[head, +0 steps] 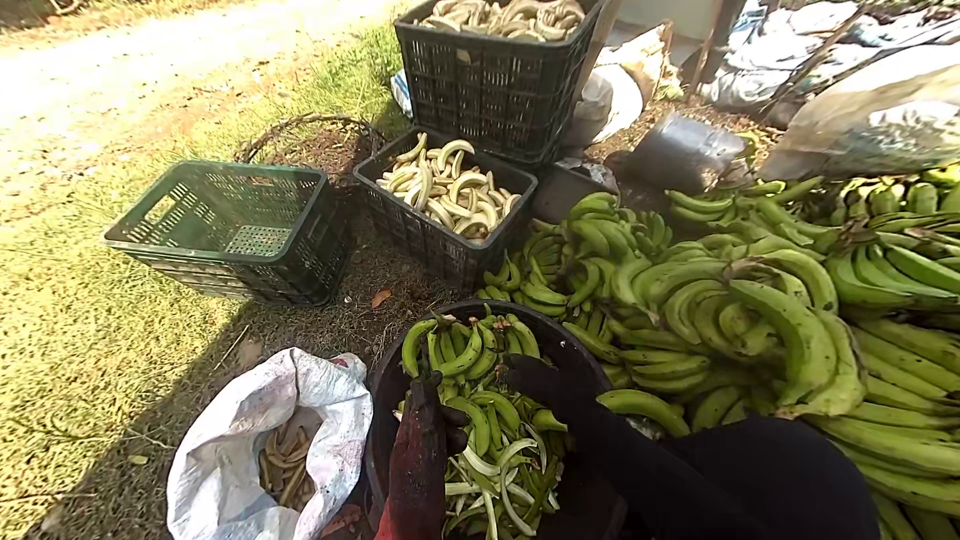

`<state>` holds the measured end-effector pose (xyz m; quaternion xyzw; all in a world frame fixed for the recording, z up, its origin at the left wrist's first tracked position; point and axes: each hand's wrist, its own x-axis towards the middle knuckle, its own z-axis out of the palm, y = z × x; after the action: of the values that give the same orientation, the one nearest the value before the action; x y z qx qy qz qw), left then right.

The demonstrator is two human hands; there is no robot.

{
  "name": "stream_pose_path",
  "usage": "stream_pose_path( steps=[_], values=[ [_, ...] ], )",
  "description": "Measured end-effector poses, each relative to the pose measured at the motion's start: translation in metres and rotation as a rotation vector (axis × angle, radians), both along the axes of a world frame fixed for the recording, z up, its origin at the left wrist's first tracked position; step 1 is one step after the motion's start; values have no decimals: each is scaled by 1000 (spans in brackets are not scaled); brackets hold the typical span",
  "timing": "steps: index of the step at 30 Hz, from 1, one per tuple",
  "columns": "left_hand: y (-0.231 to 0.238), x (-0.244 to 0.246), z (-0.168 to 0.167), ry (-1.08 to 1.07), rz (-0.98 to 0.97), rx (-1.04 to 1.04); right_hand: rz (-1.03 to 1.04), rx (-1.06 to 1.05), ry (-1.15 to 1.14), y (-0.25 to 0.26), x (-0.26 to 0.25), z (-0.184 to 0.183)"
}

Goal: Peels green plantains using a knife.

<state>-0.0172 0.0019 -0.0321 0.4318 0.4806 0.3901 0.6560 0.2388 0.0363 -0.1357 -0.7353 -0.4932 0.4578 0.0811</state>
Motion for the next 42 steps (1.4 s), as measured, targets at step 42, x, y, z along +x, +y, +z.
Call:
stream_pose_path(
  steps=[42],
  values=[
    [-64,48,-35,719,-583,671,-1068,715,1141,-97,3,26]
  ],
)
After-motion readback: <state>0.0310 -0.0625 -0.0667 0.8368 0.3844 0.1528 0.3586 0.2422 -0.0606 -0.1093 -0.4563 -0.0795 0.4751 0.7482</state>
